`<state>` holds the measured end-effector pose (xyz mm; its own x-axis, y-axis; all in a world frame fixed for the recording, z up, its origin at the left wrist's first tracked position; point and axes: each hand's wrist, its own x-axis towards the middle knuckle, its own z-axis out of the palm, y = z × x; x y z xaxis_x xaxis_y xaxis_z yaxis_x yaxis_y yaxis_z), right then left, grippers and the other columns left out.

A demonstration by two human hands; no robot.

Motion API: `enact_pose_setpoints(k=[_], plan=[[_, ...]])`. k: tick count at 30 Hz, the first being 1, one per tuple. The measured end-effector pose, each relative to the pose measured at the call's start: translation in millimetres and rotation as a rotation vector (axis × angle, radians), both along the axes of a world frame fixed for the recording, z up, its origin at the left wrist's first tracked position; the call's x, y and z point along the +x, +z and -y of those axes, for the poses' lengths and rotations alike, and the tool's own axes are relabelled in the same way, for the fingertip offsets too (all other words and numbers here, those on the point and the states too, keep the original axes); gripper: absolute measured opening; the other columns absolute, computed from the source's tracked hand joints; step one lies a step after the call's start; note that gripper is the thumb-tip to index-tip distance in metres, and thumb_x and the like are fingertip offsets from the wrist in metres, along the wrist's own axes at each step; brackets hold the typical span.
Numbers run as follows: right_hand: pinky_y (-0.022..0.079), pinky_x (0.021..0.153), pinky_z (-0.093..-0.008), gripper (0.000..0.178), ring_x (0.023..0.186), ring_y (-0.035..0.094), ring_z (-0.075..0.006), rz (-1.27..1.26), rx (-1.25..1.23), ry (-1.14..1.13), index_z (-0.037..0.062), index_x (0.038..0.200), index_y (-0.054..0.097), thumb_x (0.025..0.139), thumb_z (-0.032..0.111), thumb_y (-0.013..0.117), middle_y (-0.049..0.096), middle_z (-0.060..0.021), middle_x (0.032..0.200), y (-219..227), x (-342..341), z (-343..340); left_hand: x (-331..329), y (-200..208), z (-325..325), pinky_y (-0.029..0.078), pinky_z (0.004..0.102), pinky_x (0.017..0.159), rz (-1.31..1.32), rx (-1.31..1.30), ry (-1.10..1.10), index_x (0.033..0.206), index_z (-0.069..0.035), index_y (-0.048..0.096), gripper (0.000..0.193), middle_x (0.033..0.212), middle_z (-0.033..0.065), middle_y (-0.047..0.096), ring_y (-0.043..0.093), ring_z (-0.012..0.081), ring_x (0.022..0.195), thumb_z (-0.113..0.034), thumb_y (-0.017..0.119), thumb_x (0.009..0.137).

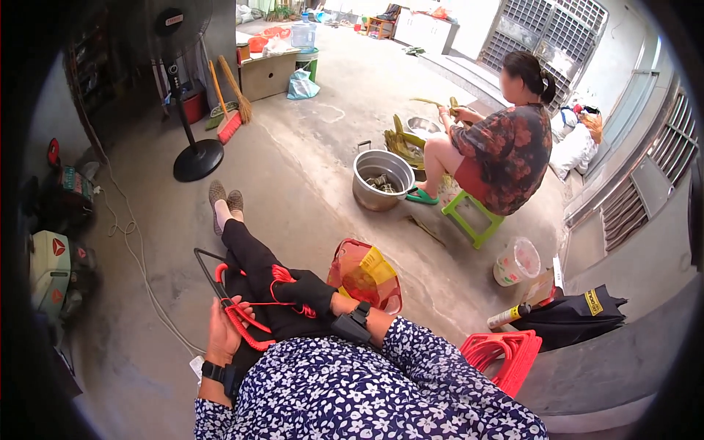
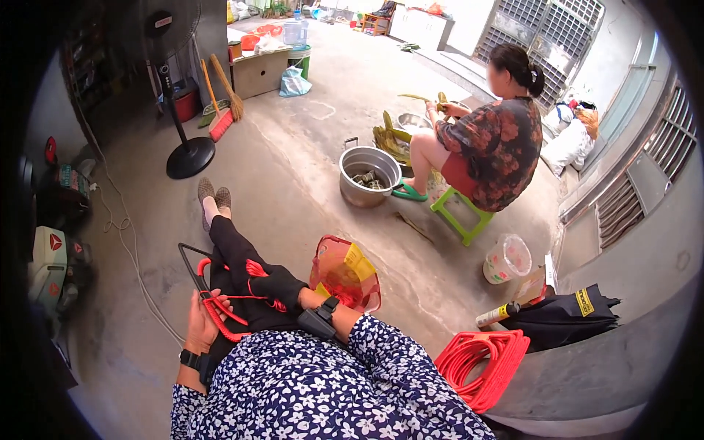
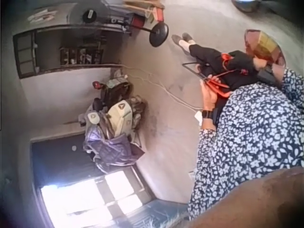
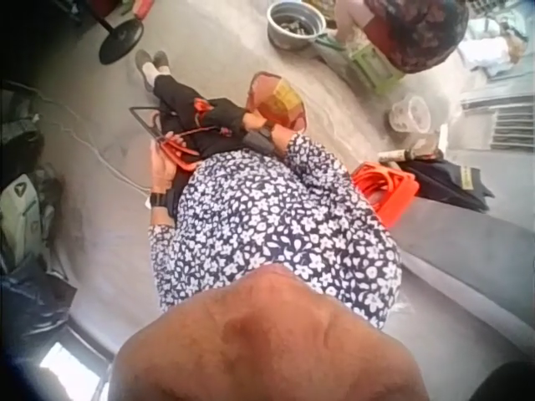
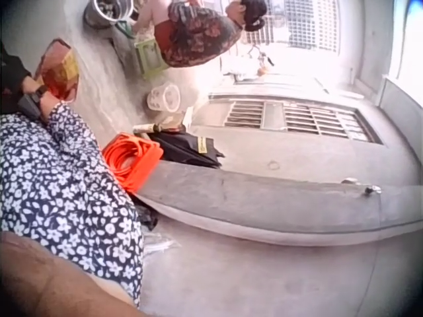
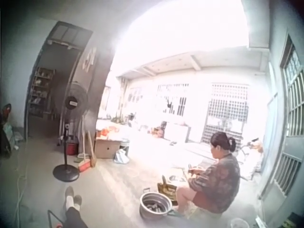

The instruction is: Binding or weaving red plastic/synthetic cord around a black and red furniture frame.

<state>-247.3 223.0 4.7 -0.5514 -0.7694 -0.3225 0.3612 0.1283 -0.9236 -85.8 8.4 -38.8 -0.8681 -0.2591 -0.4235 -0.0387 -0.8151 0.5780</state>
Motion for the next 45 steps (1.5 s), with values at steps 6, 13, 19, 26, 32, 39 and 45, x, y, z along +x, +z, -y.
enact_pose_setpoints(k=[6, 13, 19, 26, 32, 39, 45], plan=[[0.052, 0.076, -0.0241, 0.041, 0.088, 0.061, -0.0078, 0.093, -0.028, -0.020, 0.0011, 0.125, 0.060, 0.089, 0.020, 0.070, 0.065, -0.0007, 0.105, -1, 0, 2, 5, -12, 6, 0.052, 0.0457, 0.090, -0.001, 0.025, 0.023, 0.122, 0.002, 0.052, 0.061, 0.101, 0.0184, 0.066, 0.064, 0.0299, 0.092, -0.053, 0.036, 0.102], [0.049, 0.068, -0.0212, 0.036, 0.081, 0.059, -0.0053, 0.076, -0.025, -0.022, 0.0014, 0.119, 0.061, 0.090, 0.022, 0.069, 0.064, 0.0011, 0.098, -1, 1, 6, 6, -16, 6, 0.052, 0.0462, 0.090, 0.012, 0.022, 0.034, 0.122, 0.002, 0.053, 0.061, 0.101, 0.0186, 0.065, 0.064, 0.0303, 0.092, -0.053, 0.036, 0.102], [0.046, 0.063, -0.0212, 0.032, 0.074, 0.056, -0.0054, 0.093, 0.024, 0.007, 0.0021, 0.114, 0.062, 0.092, 0.026, 0.067, 0.063, 0.0016, 0.091, -1, -4, 5, 5, -10, 4, 0.051, 0.0445, 0.093, 0.025, -0.018, 0.014, 0.120, 0.001, 0.056, 0.062, 0.101, 0.0164, 0.066, 0.065, 0.0281, 0.094, -0.054, 0.034, 0.102], [0.041, 0.057, -0.0200, 0.027, 0.067, 0.051, -0.0041, 0.116, 0.000, -0.007, 0.0037, 0.107, 0.063, 0.093, 0.026, 0.065, 0.058, 0.0043, 0.082, -2, -10, -1, 2, -12, 5, 0.051, 0.0453, 0.092, 0.069, -0.001, 0.033, 0.122, 0.002, 0.054, 0.059, 0.103, 0.0177, 0.065, 0.064, 0.0292, 0.095, -0.051, 0.034, 0.103], [0.042, 0.058, -0.0196, 0.026, 0.068, 0.051, -0.0039, 0.127, -0.026, -0.034, 0.0031, 0.108, 0.063, 0.093, 0.025, 0.064, 0.058, 0.0038, 0.082, -4, -11, -4, 2, -19, 7, 0.050, 0.0463, 0.096, 0.062, 0.007, 0.021, 0.124, 0.002, 0.053, 0.056, 0.106, 0.0178, 0.064, 0.064, 0.0295, 0.097, -0.046, 0.031, 0.105], [0.042, 0.059, -0.0199, 0.027, 0.069, 0.052, -0.0045, 0.087, -0.014, -0.051, 0.0023, 0.107, 0.063, 0.092, 0.025, 0.064, 0.059, 0.0029, 0.083, -1, -9, -6, 4, -20, 9, 0.050, 0.0463, 0.095, 0.061, 0.017, 0.032, 0.124, 0.002, 0.052, 0.054, 0.108, 0.0190, 0.064, 0.063, 0.0307, 0.098, -0.043, 0.030, 0.105], [0.042, 0.059, -0.0208, 0.026, 0.069, 0.052, -0.0053, 0.046, 0.030, -0.059, 0.0021, 0.103, 0.063, 0.091, 0.025, 0.065, 0.059, 0.0024, 0.081, 3, -7, -4, 6, -23, 9, 0.050, 0.0468, 0.095, 0.028, 0.044, 0.035, 0.124, 0.002, 0.052, 0.054, 0.108, 0.0194, 0.064, 0.064, 0.0313, 0.099, -0.043, 0.030, 0.105]])
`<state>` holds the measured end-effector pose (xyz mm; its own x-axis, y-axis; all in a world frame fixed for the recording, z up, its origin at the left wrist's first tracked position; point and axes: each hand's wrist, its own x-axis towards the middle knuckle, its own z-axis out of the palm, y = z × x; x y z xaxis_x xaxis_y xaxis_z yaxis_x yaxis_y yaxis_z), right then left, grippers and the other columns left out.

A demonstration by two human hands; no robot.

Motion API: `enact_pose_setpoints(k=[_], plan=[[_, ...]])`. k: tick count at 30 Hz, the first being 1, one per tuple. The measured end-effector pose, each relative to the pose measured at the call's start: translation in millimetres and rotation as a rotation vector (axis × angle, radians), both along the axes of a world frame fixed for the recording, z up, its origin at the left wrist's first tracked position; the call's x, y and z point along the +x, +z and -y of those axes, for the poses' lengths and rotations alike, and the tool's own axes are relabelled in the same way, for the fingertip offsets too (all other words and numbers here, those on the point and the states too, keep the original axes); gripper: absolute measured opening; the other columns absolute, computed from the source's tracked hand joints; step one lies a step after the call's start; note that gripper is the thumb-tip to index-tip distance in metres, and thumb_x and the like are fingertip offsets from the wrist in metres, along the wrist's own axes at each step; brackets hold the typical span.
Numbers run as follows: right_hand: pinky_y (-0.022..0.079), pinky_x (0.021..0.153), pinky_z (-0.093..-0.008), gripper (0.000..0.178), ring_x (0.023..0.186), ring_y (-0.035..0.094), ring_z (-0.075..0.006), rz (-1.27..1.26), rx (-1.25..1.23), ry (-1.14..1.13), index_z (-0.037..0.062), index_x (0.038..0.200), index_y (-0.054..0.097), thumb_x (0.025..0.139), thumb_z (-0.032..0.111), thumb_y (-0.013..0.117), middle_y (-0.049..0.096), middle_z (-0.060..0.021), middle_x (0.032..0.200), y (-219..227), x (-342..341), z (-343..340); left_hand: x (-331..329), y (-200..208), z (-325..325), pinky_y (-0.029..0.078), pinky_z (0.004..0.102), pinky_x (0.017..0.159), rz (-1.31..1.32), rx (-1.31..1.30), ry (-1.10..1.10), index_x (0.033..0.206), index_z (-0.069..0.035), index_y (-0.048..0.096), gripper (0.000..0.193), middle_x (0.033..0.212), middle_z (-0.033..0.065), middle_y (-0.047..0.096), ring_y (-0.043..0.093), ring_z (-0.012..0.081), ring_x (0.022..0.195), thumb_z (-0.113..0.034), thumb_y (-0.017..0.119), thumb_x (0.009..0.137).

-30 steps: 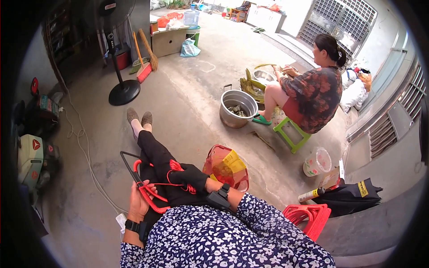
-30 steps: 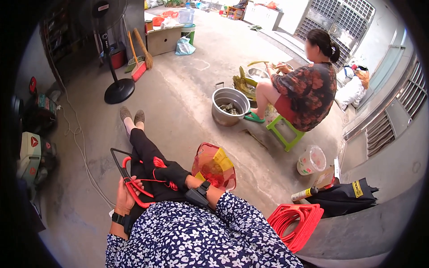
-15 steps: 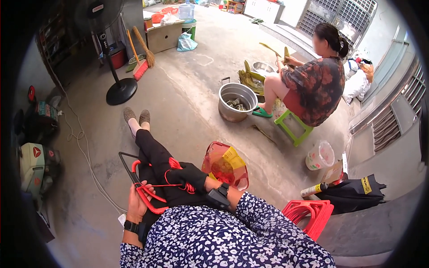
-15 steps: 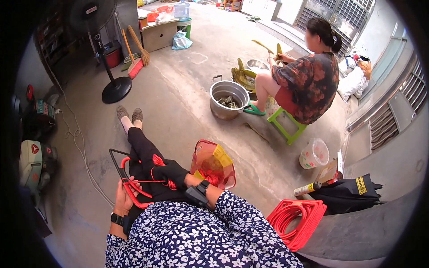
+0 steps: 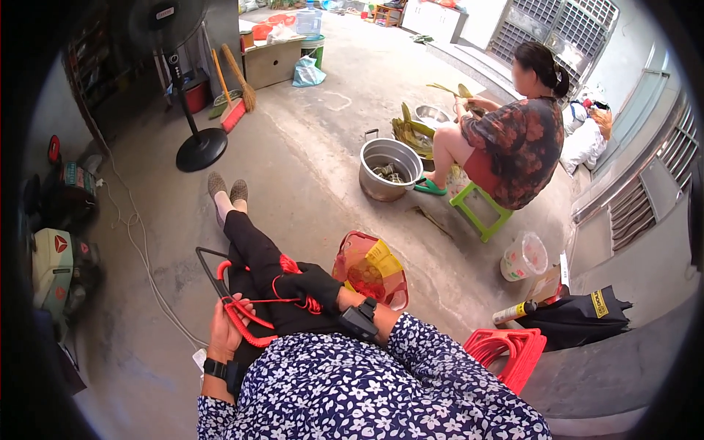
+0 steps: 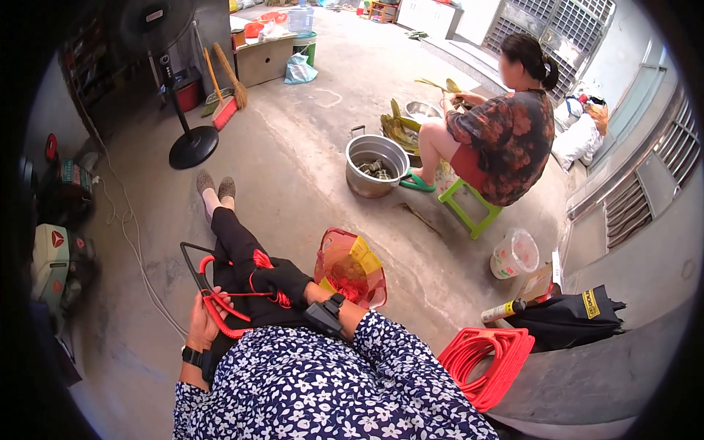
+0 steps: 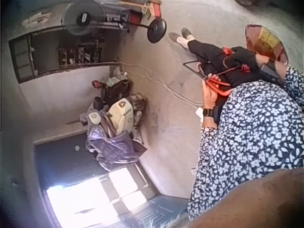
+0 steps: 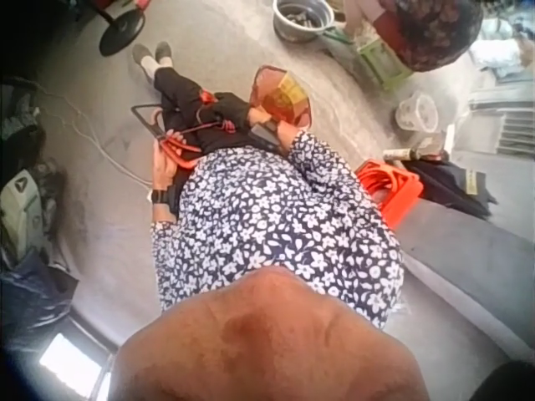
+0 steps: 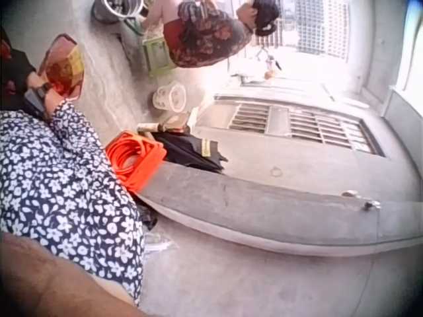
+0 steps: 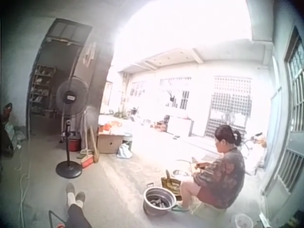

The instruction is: Binding or weaving red plastic/synthetic cord around a black and red furniture frame.

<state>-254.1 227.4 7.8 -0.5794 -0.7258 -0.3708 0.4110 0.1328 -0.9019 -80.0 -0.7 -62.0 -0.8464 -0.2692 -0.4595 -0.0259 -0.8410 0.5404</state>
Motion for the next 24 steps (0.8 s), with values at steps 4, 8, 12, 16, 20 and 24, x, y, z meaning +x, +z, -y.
enact_pose_setpoints(k=[4, 8, 12, 16, 20, 24], plan=[[0.041, 0.058, -0.0210, 0.024, 0.068, 0.052, -0.0054, 0.021, 0.004, 0.000, 0.0027, 0.099, 0.063, 0.090, 0.025, 0.065, 0.059, 0.0025, 0.080, 0.2, -0.1, 1.0, 0.8, -2.2, 0.2, 0.050, 0.0468, 0.095, -0.016, 0.007, -0.001, 0.124, 0.002, 0.052, 0.053, 0.108, 0.0195, 0.064, 0.064, 0.0315, 0.099, -0.043, 0.030, 0.106], [0.040, 0.057, -0.0209, 0.022, 0.065, 0.051, -0.0054, -0.003, 0.021, 0.001, 0.0035, 0.097, 0.063, 0.090, 0.025, 0.065, 0.058, 0.0028, 0.078, 0.5, -0.7, 1.3, 0.8, -2.4, 0.4, 0.050, 0.0467, 0.094, -0.016, 0.010, 0.000, 0.124, 0.002, 0.052, 0.054, 0.108, 0.0199, 0.064, 0.064, 0.0317, 0.099, -0.043, 0.030, 0.106], [0.040, 0.055, -0.0207, 0.022, 0.063, 0.050, -0.0051, 0.017, -0.002, -0.013, 0.0040, 0.096, 0.063, 0.090, 0.025, 0.065, 0.058, 0.0027, 0.076, 3.1, -0.1, 0.8, 0.6, -1.7, 0.2, 0.050, 0.0467, 0.094, -0.034, 0.011, -0.008, 0.124, 0.003, 0.052, 0.054, 0.109, 0.0203, 0.064, 0.064, 0.0321, 0.100, -0.043, 0.030, 0.106], [0.040, 0.056, -0.0207, 0.022, 0.064, 0.050, -0.0049, 0.013, -0.014, -0.022, 0.0042, 0.095, 0.062, 0.090, 0.026, 0.065, 0.058, 0.0027, 0.076, 5.9, 0.5, -1.2, 0.5, -0.1, -0.8, 0.050, 0.0465, 0.094, -0.035, 0.010, -0.007, 0.124, 0.003, 0.052, 0.054, 0.110, 0.0204, 0.064, 0.063, 0.0322, 0.100, -0.043, 0.030, 0.106], [0.040, 0.056, -0.0207, 0.022, 0.064, 0.050, -0.0048, -0.009, 0.009, -0.017, 0.0046, 0.094, 0.062, 0.090, 0.026, 0.064, 0.057, 0.0032, 0.076, 5.3, -0.2, -3.2, 0.5, 2.8, -2.6, 0.050, 0.0464, 0.094, -0.027, -0.001, -0.007, 0.124, 0.003, 0.052, 0.054, 0.110, 0.0201, 0.063, 0.062, 0.0318, 0.101, -0.043, 0.029, 0.106], [0.040, 0.056, -0.0205, 0.022, 0.064, 0.050, -0.0047, 0.021, -0.009, -0.022, 0.0047, 0.094, 0.062, 0.090, 0.026, 0.064, 0.057, 0.0037, 0.076, 2.5, -1.4, -2.9, 0.2, 5.7, -3.9, 0.050, 0.0461, 0.095, -0.046, -0.009, -0.019, 0.123, 0.003, 0.053, 0.053, 0.110, 0.0199, 0.063, 0.062, 0.0316, 0.101, -0.042, 0.030, 0.106]])
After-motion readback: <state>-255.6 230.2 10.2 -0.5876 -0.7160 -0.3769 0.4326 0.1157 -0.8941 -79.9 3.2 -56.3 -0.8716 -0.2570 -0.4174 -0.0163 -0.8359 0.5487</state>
